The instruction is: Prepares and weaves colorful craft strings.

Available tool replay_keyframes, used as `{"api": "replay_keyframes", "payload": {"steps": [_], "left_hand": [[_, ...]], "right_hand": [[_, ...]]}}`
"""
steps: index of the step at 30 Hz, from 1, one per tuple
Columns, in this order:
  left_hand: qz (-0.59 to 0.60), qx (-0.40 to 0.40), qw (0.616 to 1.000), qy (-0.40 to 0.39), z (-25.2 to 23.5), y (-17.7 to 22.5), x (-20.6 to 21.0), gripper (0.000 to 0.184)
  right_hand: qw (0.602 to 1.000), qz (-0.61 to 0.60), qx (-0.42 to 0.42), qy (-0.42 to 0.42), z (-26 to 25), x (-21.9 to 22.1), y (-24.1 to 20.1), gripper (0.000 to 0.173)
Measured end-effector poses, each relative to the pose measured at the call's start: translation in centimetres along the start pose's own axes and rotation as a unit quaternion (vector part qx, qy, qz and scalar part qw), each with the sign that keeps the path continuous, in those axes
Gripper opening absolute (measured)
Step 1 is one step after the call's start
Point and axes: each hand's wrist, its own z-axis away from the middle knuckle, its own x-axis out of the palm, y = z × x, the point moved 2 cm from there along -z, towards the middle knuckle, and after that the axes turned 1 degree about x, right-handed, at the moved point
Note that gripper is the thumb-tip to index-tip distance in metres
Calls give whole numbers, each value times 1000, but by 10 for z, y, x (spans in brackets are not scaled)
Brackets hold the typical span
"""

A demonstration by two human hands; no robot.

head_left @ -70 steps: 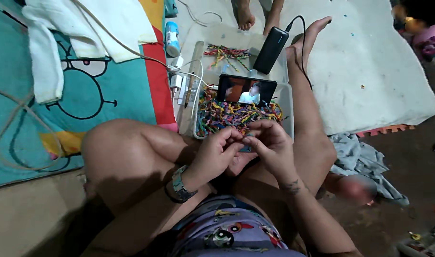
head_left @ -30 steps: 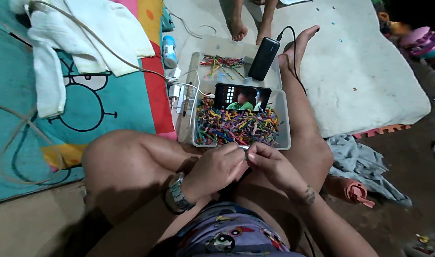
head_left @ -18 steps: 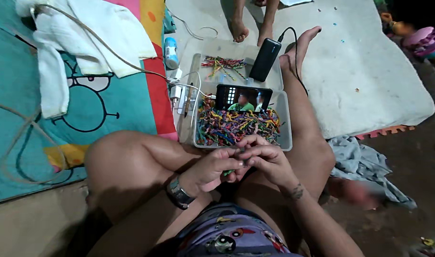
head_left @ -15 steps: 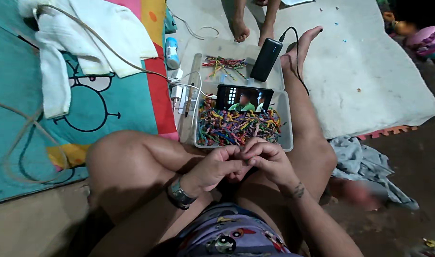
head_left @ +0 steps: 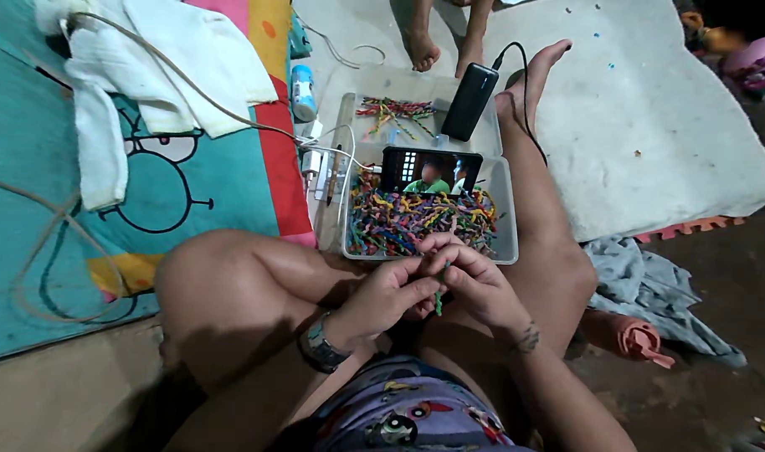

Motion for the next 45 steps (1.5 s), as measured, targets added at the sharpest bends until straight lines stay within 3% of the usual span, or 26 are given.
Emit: {"api": "replay_keyframes", "payload": {"steps": [4, 9, 13, 15, 17, 22, 24, 27, 33, 37, 39, 41, 43, 45], "left_hand": [[132, -105, 985, -34, 1, 1, 1, 19], [119, -70, 988, -67, -2, -2, 1, 14], [-33, -1, 999, -34, -3, -1, 1, 7], [-142, 51, 988, -8, -3, -3, 2, 12], [-174, 69, 982, 10, -3, -5, 1, 15], [7, -24, 1000, -9, -2, -4, 0, 10], [63, -64, 996, -19, -2, -3, 1, 14], [79, -62, 994, -43, -2, -5, 1, 14], [-61, 10, 998, -17, -5, -5, 1, 3], [-175, 51, 983, 29, -4, -6, 2, 14], [-147, 39, 988, 25, -5, -4, 1, 11], [-62, 1, 998, 6, -4, -2, 0, 4], [17, -39, 999, -17, -2, -1, 0, 9], [69, -76, 994, -38, -1, -2, 0, 14]], "right_hand": [[997, -75, -2, -10, 0, -3, 0, 18], [990, -143, 2, 11, -1, -1, 0, 9], [982, -178, 11, 61, -1, 4, 2, 5], [979, -184, 16, 87, -2, 5, 4, 9], [983, -164, 23, 82, -2, 3, 5, 9], [994, -102, 25, -20, 0, -4, 1, 27], [995, -96, 28, -23, 0, -6, 1, 25], [988, -150, 27, 11, 1, -6, 5, 14], [977, -207, 12, 48, 0, 2, 7, 2], [974, -204, 20, 100, -2, 5, 8, 9], [978, -182, 33, 96, -2, 5, 8, 7], [984, -158, 54, 54, -2, 4, 4, 23], [988, -142, 56, 8, -2, 2, 1, 34], [991, -129, 35, -9, -2, -1, 0, 30]]}}
